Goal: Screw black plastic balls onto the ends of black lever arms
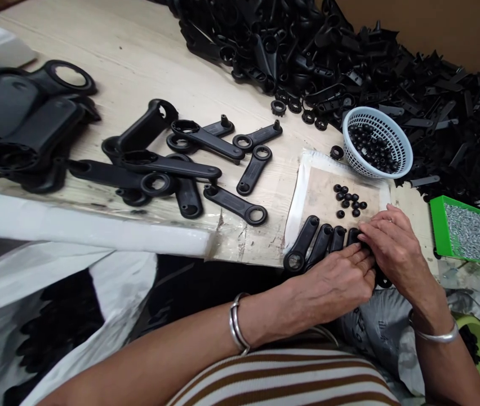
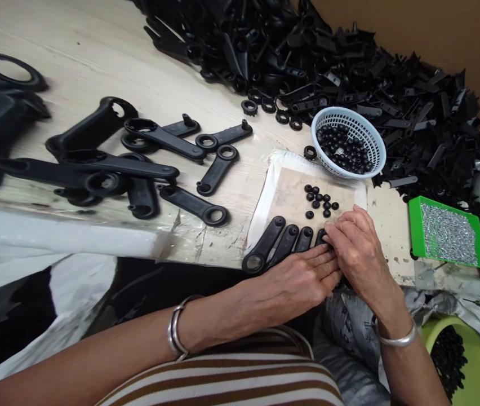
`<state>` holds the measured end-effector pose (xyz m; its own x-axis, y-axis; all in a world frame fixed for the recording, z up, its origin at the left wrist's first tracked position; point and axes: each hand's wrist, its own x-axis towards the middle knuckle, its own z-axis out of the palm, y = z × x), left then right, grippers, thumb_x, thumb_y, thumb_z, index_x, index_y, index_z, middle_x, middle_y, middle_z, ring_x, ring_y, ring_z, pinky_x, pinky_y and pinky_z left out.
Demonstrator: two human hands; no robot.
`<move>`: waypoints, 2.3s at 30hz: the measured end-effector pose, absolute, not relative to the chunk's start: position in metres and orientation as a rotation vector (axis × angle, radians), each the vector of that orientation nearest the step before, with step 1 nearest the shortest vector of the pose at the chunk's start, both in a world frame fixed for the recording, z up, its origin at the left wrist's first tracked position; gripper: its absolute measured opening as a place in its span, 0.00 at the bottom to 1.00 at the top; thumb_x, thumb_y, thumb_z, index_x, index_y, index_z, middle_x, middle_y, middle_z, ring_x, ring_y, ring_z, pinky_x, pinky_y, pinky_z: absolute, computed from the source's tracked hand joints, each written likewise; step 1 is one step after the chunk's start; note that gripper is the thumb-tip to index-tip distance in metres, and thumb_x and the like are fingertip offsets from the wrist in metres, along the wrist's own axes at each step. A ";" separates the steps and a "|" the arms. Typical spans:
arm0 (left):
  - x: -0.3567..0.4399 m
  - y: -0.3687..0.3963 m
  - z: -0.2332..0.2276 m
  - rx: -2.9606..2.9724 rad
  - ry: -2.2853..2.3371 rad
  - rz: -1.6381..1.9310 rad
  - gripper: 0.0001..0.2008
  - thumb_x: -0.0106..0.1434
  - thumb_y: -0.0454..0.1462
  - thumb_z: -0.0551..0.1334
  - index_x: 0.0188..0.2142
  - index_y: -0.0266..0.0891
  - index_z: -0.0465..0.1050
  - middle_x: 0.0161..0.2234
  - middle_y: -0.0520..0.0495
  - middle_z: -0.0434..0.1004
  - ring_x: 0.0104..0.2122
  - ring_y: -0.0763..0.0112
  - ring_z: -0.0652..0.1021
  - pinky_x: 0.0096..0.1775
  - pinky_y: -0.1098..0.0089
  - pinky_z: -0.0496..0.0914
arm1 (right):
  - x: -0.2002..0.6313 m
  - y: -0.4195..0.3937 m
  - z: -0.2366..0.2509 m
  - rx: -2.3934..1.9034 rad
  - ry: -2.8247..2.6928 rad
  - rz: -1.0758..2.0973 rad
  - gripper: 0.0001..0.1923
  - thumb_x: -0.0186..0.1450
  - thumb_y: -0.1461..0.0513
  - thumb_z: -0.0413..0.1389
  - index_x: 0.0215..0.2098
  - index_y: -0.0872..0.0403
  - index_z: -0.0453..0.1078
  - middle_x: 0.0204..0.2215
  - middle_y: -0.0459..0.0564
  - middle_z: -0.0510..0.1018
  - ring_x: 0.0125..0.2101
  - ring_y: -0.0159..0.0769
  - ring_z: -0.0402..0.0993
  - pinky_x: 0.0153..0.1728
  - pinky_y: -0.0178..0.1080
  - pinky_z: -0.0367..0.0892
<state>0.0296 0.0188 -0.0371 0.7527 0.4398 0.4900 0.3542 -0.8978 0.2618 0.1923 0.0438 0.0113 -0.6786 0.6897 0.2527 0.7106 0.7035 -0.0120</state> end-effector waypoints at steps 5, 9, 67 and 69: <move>0.031 0.017 -0.041 2.792 0.643 0.878 0.10 0.65 0.29 0.58 0.44 0.29 0.74 0.43 0.37 0.80 0.46 0.61 0.79 0.56 0.63 0.67 | 0.191 0.045 0.008 -1.142 -2.662 -0.075 0.07 0.67 0.70 0.52 0.39 0.56 0.71 0.28 0.50 0.74 0.37 0.38 0.67 0.53 0.51 0.66; 0.032 0.017 -0.044 2.816 0.640 0.882 0.11 0.65 0.29 0.58 0.46 0.28 0.73 0.44 0.36 0.79 0.47 0.61 0.78 0.56 0.62 0.66 | 0.192 0.048 0.006 -1.233 -2.609 0.030 0.08 0.68 0.67 0.52 0.38 0.55 0.73 0.30 0.52 0.76 0.39 0.40 0.69 0.48 0.49 0.68; -0.015 0.006 -0.061 2.870 0.765 0.965 0.09 0.67 0.29 0.59 0.46 0.29 0.69 0.49 0.36 0.77 0.52 0.61 0.77 0.58 0.61 0.65 | 0.183 0.028 0.029 -1.359 -2.217 0.454 0.12 0.65 0.62 0.57 0.47 0.50 0.76 0.39 0.51 0.82 0.39 0.37 0.77 0.41 0.42 0.75; -0.015 0.006 -0.061 2.866 0.769 0.967 0.08 0.66 0.29 0.59 0.45 0.30 0.69 0.49 0.37 0.77 0.52 0.61 0.77 0.58 0.61 0.66 | 0.180 0.030 0.027 -1.303 -2.328 0.288 0.11 0.66 0.64 0.56 0.45 0.50 0.76 0.39 0.52 0.81 0.42 0.39 0.75 0.44 0.45 0.73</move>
<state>-0.0149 0.0058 -0.0608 0.6864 0.4592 0.5639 0.4462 -0.8782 0.1720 0.1798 0.0297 0.0274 -0.4495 0.8464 0.2854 0.7514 0.5311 -0.3916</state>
